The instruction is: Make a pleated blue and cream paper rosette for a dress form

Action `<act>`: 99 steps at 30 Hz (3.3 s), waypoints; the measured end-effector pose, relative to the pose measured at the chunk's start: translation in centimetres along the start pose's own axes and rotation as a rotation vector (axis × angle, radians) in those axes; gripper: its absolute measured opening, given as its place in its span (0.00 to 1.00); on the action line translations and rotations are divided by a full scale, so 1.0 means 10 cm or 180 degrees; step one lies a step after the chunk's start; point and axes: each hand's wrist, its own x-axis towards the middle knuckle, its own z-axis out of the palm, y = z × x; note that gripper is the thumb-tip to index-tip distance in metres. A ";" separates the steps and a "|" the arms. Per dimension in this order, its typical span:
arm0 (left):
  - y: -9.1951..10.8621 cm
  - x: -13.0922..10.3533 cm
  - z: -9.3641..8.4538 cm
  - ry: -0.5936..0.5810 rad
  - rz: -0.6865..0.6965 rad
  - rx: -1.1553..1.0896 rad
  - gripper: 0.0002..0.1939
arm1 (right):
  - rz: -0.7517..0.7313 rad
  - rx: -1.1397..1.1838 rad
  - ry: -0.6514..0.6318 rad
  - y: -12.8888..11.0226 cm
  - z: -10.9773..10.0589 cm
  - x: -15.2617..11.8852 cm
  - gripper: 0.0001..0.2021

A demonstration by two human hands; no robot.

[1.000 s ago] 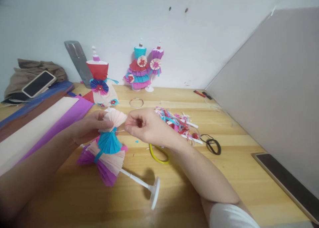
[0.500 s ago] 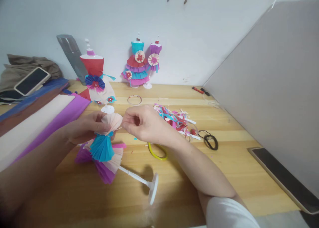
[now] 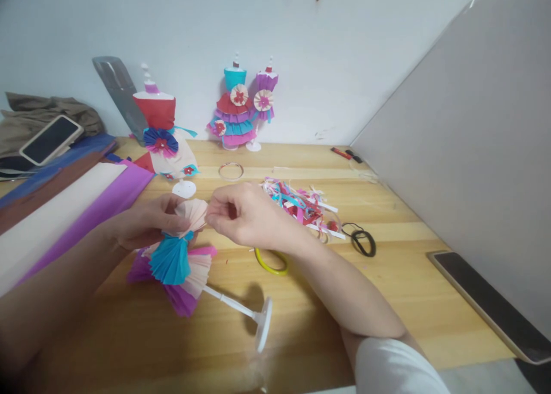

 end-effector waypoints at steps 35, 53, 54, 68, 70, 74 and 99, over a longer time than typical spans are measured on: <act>-0.03 -0.01 0.11 0.0145 0.0027 0.0733 0.14 | -0.0001 -0.0846 0.0448 -0.10 0.21 -0.04 0.06; 0.08 -0.03 0.06 0.0086 0.0040 0.0964 0.11 | 0.0434 0.1465 -0.0186 0.14 0.15 0.12 0.17; 0.08 -0.03 0.05 0.0097 0.0034 0.0970 0.11 | 0.0391 0.1237 0.0114 0.14 0.15 0.11 0.15; 0.07 -0.07 0.05 -0.0030 0.0003 0.1065 0.09 | 0.0175 0.0506 0.0104 0.04 0.22 0.08 0.08; 0.06 -0.07 0.03 -0.0151 0.0004 0.1017 0.10 | 0.0212 0.0696 0.0085 0.07 0.22 0.10 0.08; 0.06 -0.05 -0.05 -0.0427 0.0181 0.0958 0.13 | 0.0345 0.1075 0.0025 0.12 0.21 0.12 0.10; 0.01 -0.01 -0.17 -0.0365 0.0189 0.0544 0.18 | 0.0610 0.1933 -0.0140 0.19 0.12 0.17 0.12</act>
